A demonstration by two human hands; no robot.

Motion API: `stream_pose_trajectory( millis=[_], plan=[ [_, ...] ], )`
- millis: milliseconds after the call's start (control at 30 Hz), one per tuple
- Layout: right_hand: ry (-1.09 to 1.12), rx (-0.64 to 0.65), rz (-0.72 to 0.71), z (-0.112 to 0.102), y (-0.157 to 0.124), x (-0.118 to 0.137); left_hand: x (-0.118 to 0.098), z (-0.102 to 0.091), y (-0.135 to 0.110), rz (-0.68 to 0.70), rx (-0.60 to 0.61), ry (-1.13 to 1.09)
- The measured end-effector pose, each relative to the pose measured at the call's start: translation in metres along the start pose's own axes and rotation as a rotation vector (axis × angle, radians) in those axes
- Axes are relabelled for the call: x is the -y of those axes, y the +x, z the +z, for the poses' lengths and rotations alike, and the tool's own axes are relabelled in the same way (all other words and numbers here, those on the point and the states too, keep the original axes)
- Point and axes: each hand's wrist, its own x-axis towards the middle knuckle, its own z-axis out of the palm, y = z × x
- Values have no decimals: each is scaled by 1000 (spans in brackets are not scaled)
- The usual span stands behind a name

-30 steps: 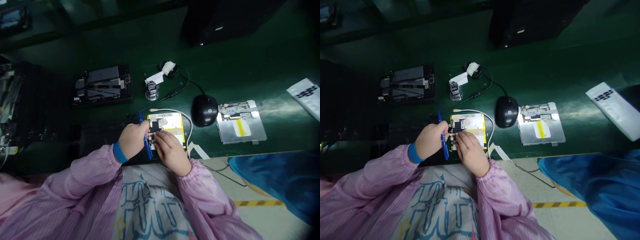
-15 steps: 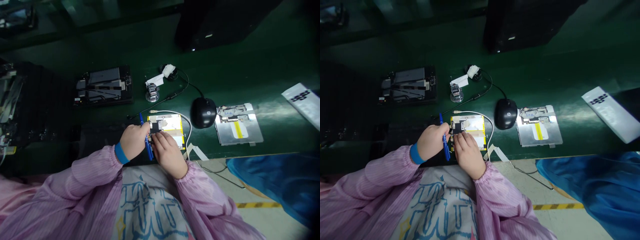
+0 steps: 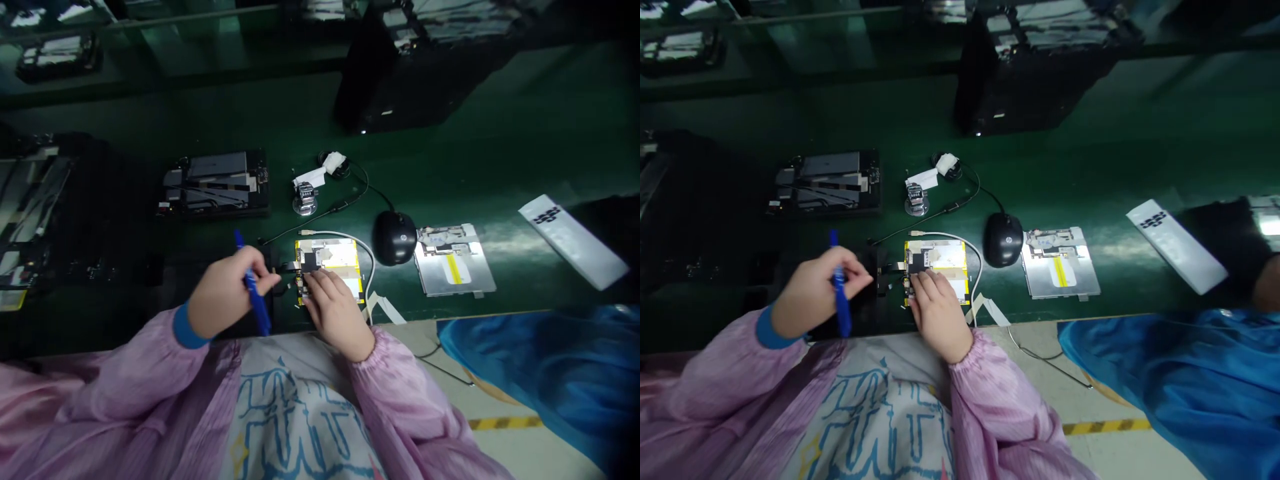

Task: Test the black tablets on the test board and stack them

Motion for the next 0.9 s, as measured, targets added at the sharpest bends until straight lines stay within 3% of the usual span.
stream_pose_trajectory(
  millis=[133,200,333,433,567,733,900],
  plan=[
    [117,-52,62,-9,4,-11,46,-49,-28,-287,-304,68],
    [108,-116,99,-11,11,-18,73,-63,-41,-392,-339,208],
    [19,-112,79,-5,25,-28,118,-64,-58,-418,-237,416],
    [-61,-109,105,2,31,-29,138,-57,-63,-352,-275,344],
    [-101,-163,128,8,30,-25,149,-54,-64,-331,-351,208],
    [-142,-135,146,12,29,-22,144,-67,-68,-349,-389,67],
    [2,-146,209,6,32,-28,145,-81,-69,-276,-443,-194]
  ],
)
